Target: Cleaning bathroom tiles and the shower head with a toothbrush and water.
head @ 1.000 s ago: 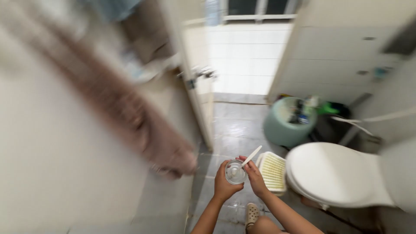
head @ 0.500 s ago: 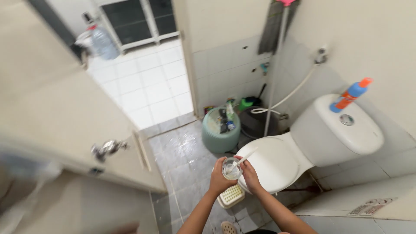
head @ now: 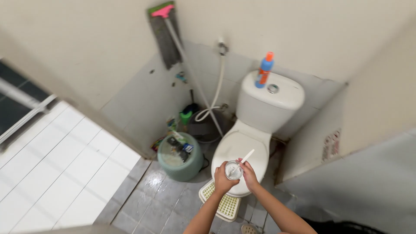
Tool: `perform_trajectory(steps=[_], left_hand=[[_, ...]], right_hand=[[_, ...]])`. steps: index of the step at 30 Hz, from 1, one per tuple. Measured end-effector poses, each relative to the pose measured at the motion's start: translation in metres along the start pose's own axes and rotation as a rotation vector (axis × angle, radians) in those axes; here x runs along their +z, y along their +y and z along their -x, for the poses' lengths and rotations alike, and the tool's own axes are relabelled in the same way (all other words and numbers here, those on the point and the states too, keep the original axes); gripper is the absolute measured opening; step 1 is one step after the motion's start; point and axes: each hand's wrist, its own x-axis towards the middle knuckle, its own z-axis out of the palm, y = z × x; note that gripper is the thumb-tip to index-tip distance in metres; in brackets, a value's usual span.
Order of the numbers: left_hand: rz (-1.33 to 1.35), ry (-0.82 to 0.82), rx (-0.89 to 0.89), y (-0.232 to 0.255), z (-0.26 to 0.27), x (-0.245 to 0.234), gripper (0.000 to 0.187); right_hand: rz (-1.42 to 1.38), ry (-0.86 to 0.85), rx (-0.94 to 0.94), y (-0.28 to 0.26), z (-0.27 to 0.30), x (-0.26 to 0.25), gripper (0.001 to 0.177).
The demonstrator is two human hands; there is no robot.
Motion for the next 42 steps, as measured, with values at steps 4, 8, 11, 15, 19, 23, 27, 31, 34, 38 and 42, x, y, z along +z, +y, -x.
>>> perform_trajectory(steps=[4,8,11,15,19,23,27,31,34,38,42], left_hand=[[-0.037,-0.086,0.002,-0.024,-0.039,0.034,0.099],[-0.034,-0.086,-0.085,-0.062,-0.071,0.082,0.099],[-0.055,-0.100,-0.128,-0.106,-0.091,0.117,0.101],[-0.024,-0.104,-0.223,-0.161,-0.105,0.173,0.108],[-0.080,-0.123,-0.252,-0.205,-0.115,0.206,0.114],[-0.062,-0.166,-0.277,-0.224,-0.113,0.219,0.119],[-0.050,-0.170,-0.239,-0.231,-0.113,0.223,0.124],[-0.026,-0.195,-0.224,-0.226,-0.104,0.213,0.141],[-0.254,-0.202,-0.182,-0.188,-0.090,0.201,0.151],[-0.415,-0.243,-0.081,-0.131,-0.056,0.218,0.154],[-0.418,-0.433,0.144,-0.057,-0.014,0.275,0.126]], right_hand=[[0.051,0.134,-0.064,0.034,-0.043,-0.028,0.046],[0.140,0.252,-0.030,0.080,-0.101,-0.080,0.053],[0.154,0.273,0.029,0.126,-0.141,-0.110,0.059],[0.205,0.274,0.095,0.162,-0.172,-0.154,0.066],[0.185,0.247,0.130,0.200,-0.200,-0.178,0.068],[0.144,0.264,0.176,0.231,-0.205,-0.194,0.067],[0.151,0.265,0.167,0.214,-0.191,-0.180,0.066],[0.174,0.308,0.142,0.201,-0.155,-0.185,0.067],[0.202,0.436,0.070,0.191,-0.123,-0.218,0.068],[0.202,0.684,-0.340,0.170,-0.058,-0.294,0.061],[0.542,0.979,-0.596,0.079,0.066,-0.313,0.051]])
